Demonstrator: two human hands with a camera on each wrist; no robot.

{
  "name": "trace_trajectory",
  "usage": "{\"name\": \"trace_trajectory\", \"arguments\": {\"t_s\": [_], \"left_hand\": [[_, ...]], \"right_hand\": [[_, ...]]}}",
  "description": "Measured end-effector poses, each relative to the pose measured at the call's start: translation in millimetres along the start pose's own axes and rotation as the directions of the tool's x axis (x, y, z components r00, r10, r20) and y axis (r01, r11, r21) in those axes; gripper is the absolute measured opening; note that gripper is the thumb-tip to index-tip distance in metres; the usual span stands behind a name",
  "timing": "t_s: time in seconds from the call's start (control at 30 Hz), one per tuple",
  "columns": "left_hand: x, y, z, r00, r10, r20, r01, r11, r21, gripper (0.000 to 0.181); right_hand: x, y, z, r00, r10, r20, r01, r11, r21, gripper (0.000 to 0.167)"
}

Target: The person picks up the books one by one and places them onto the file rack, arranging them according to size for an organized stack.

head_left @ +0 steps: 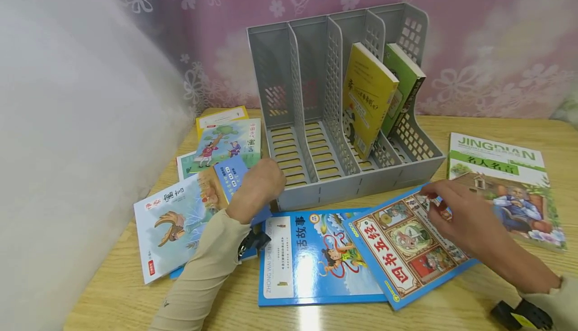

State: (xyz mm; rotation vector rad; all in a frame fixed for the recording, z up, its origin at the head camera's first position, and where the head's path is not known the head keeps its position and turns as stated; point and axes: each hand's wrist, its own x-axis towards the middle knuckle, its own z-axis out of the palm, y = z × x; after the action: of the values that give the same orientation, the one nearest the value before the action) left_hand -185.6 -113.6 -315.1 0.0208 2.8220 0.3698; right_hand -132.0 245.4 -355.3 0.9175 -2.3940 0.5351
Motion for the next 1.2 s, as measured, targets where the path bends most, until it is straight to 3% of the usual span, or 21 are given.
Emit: {"name": "trace_trajectory", "arguments": {"t_s": [0.2,0.3,0.4,0.47,0.53,0.6,0.63,0.67,0.8,0.9,1.0,1.2], "left_hand": [[0.2,-3.4,-1.4,1.0,0.006,-0.007,-0.006,1.0,-0.007,0.02],[-0.6,-0.4,-1.3,1.0,0.004,-0.005,-0.004,1.0,-0.012,0.021],[-0.7,1.5,-2.5,1.0,-0.001,-0.009,0.001,1.0,-0.021,0.022],[-0.7,2.0,-3.3,1.0,-0.003,-0.006,0.002,1.0,-0.022,0.022],[-0.9,1.6,-3.4,1.0,-0.007,-0.006,0.007,1.0,-0.029,0.021],[-1.3,1.2,-3.2,1.0,-0.014,0.001,0.014,1.0,-0.028,0.021],[-1.5,0.9,-3.0,1.0,-0.016,0.004,0.016,0.999,-0.027,0.021],[-1.5,0.6,-2.5,1.0,-0.019,0.003,0.019,0.999,-0.031,0.021],[-2.0,-0.2,-1.7,1.0,-0.018,0.009,0.018,0.999,-0.029,0.022],[-2.3,-0.8,-1.3,1.0,-0.017,0.009,0.018,0.999,-0.036,0.022],[-1.7,-1.5,-1.2,1.0,-0.013,0.009,0.013,0.999,-0.032,0.023],[-1.4,-1.2,-1.8,1.0,-0.01,0.012,0.011,0.999,-0.036,0.025]], "right_hand": [[-5.1,-1,10,0.981,-0.155,0.113,0.152,0.988,0.034,0.028],[-10.5,-4,9,0.966,-0.179,0.184,0.174,0.984,0.043,0.049],[-19.9,-8,4,0.941,-0.156,0.3,0.162,0.987,0.006,0.063],[-29.8,-12,-1,0.896,-0.11,0.431,0.138,0.99,-0.034,0.088],[-39.7,-16,-6,0.819,-0.049,0.571,0.116,0.99,-0.081,0.11],[-48.2,-20,-9,0.753,-0.003,0.658,0.103,0.988,-0.114,0.128],[-51.2,-22,-9,0.731,0.02,0.682,0.092,0.987,-0.128,0.134],[-52.8,-23,-9,0.724,0.034,0.689,0.077,0.989,-0.129,0.138],[-53.2,-27,-2,0.747,0.089,0.658,0.001,0.991,-0.134,0.133],[-52.2,-28,4,0.738,0.133,0.661,-0.046,0.988,-0.146,0.13],[-52.3,-29,8,0.738,0.146,0.659,-0.025,0.981,-0.19,0.13],[-46.4,-34,13,0.802,0.13,0.583,0.077,0.946,-0.316,0.112]]}}
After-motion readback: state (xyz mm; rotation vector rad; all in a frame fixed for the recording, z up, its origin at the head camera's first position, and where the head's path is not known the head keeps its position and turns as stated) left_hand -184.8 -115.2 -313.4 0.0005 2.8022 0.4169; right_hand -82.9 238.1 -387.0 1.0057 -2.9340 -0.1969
